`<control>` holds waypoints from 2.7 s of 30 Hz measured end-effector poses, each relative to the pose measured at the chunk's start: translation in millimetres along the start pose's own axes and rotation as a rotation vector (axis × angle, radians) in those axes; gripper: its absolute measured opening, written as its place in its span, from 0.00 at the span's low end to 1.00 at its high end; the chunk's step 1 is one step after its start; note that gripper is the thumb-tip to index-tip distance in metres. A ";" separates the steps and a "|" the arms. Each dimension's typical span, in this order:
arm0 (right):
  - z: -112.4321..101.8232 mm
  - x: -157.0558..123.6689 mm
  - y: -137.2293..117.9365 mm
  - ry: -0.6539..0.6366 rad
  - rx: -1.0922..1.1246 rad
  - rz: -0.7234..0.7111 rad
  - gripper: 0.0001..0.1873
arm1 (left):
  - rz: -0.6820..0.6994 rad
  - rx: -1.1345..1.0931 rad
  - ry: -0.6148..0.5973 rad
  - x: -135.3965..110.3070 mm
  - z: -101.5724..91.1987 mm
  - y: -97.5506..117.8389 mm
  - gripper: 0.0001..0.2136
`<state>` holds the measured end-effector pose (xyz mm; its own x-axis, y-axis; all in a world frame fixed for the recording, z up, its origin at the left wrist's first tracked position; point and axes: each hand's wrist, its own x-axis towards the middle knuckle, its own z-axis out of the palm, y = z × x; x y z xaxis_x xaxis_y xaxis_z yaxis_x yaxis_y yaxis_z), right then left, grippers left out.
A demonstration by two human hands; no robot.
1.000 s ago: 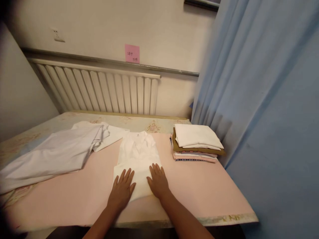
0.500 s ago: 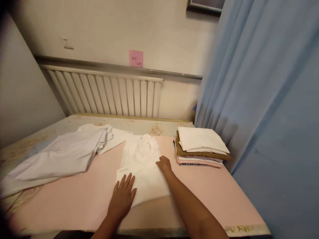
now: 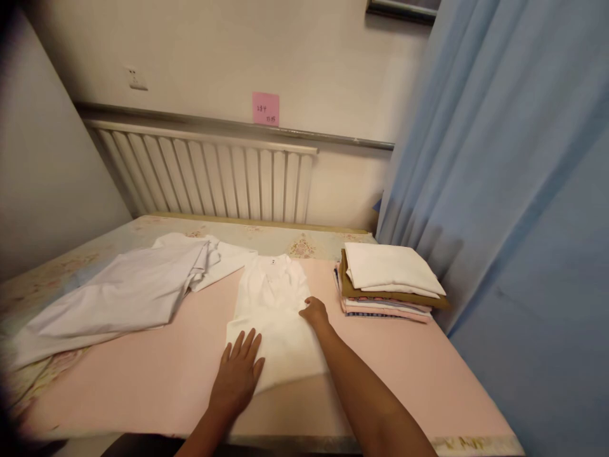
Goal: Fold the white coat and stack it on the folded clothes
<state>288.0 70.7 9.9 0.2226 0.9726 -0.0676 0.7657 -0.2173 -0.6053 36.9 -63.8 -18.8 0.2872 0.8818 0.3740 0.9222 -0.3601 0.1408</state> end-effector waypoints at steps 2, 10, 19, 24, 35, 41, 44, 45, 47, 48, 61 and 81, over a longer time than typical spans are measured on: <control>0.5 0.6 -0.5 0.010 -0.003 -0.004 0.19 | -0.002 0.006 -0.010 0.4 -1.2 0.3 0.23; 2.1 -11.0 6.0 0.072 0.033 -0.156 0.02 | -0.009 0.018 -0.030 -0.7 0.1 -0.5 0.23; 16.7 -34.6 21.4 0.212 0.124 -0.274 0.10 | -0.168 -0.008 -0.080 41.3 -24.0 -19.3 0.20; 19.5 -37.9 23.1 0.241 0.152 -0.309 0.10 | -0.249 -0.018 -0.260 81.2 -35.7 -30.7 0.18; 18.9 -35.5 22.3 0.269 0.197 -0.322 0.10 | -0.359 0.018 -0.506 128.6 -37.5 -43.4 0.16; 17.3 -36.5 21.8 0.250 0.241 -0.313 0.11 | -0.381 0.014 -0.624 137.9 -39.3 -44.1 0.13; 17.3 -35.7 21.5 0.230 0.268 -0.313 0.10 | -0.360 0.025 -0.614 135.0 -42.5 -40.4 0.10; 17.0 -35.2 21.5 0.224 0.280 -0.312 0.10 | -0.343 0.029 -0.597 133.3 -44.2 -39.0 0.09; 15.3 -34.3 22.1 0.212 0.310 -0.309 0.11 | -0.297 0.037 -0.552 129.9 -48.7 -36.8 0.08; 14.1 -34.1 22.7 0.209 0.326 -0.305 0.12 | -0.269 0.039 -0.526 128.6 -51.2 -36.0 0.07; 3.9 -32.2 20.4 0.339 0.219 -0.198 0.15 | -0.284 0.066 -0.275 125.2 -36.3 -26.1 0.15; 26.2 -117.9 17.9 0.204 -0.287 -0.710 0.27 | -0.109 0.022 -0.139 45.6 -0.7 19.7 0.24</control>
<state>259.7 -45.7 -13.8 -0.2925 0.8580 0.4222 0.8854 0.4098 -0.2192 68.0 -30.8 1.7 0.2166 0.9494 0.2274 0.9548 -0.2546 0.1534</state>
